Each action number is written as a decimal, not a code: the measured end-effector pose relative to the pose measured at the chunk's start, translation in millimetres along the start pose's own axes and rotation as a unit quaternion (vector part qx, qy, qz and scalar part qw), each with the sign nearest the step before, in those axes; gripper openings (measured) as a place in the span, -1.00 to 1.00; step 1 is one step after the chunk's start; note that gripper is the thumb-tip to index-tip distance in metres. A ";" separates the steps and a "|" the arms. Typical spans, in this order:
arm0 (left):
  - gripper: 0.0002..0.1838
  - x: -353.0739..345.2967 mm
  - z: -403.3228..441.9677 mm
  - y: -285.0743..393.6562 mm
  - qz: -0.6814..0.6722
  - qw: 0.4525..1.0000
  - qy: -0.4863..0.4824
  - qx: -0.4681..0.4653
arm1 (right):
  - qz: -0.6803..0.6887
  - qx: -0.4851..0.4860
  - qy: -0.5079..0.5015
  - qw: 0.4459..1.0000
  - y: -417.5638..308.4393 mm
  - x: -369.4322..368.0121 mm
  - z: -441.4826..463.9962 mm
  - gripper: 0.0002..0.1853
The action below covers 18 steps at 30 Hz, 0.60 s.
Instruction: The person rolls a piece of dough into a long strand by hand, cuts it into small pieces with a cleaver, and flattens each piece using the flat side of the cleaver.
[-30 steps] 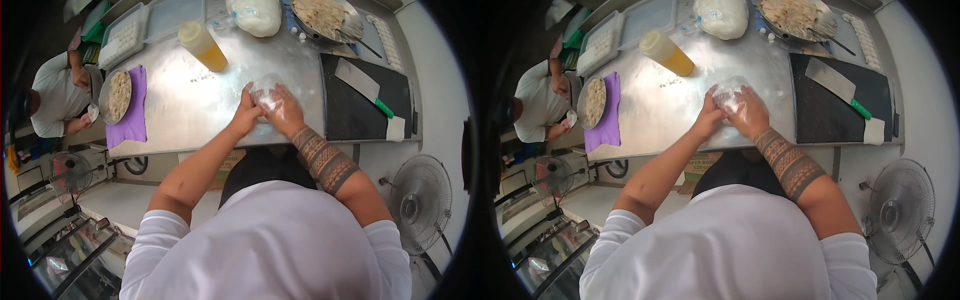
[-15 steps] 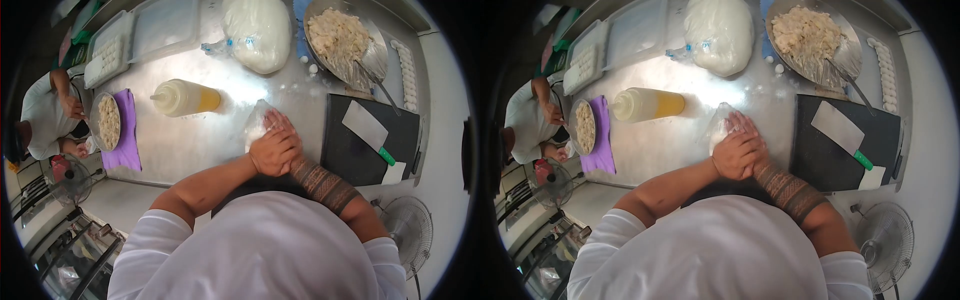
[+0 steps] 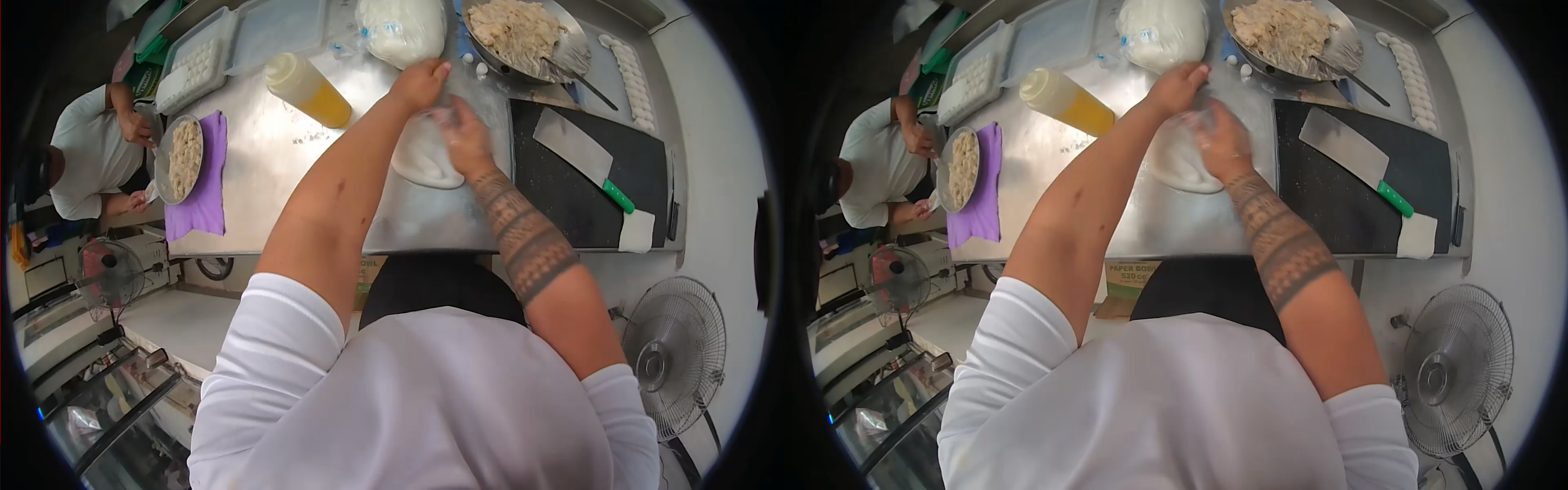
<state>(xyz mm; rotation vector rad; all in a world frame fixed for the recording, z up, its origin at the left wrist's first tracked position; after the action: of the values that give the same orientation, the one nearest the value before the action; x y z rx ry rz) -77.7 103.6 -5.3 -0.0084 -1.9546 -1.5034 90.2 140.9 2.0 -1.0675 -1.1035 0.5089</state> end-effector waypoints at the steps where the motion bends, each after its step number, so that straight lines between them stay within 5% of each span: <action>1: -0.38 -7.7 -9.4 0.5 0.111 0.993 -0.037 -0.003 | 0.127 -0.043 0.061 0.989 20.1 9.1 -15.5 -0.31; 4: -0.21 -39.8 -51.2 -12.9 0.384 0.906 0.173 -0.042 | 0.321 -0.135 0.144 0.926 71.7 42.2 -62.0 -0.13; 7: -0.13 -53.9 -111.9 14.7 0.447 0.894 0.038 0.024 | 0.419 -0.219 0.113 0.874 65.0 43.4 -119.9 -0.01; 10: -0.25 -59.8 -175.9 45.4 0.312 0.939 -0.116 0.081 | 0.461 -0.232 0.068 0.854 53.8 30.7 -146.1 0.03; 14: -0.32 -56.2 -234.0 73.0 0.255 0.965 -0.054 0.021 | 0.487 -0.236 0.011 0.841 45.0 16.2 -139.9 0.02; 18: -0.26 -47.4 -250.4 79.4 -0.073 0.988 -0.134 0.031 | 0.558 -0.245 -0.135 0.781 6.1 -5.8 -124.5 -0.09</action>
<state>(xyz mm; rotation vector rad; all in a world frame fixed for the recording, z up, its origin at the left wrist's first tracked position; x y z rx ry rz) 113.1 -67.6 68.8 -0.0440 -2.2572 -1.6016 200.7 84.9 -13.2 -2.1652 -0.7385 1.3955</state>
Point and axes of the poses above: each hand's wrist, its own z-axis towards the middle knuckle, its own x-axis out of the back of the hand, y = z × x, the point moved 6 cm from there along z, towards the middle knuckle, and after that the axes turned 7 degrees about -y, right-handed, at the moved point
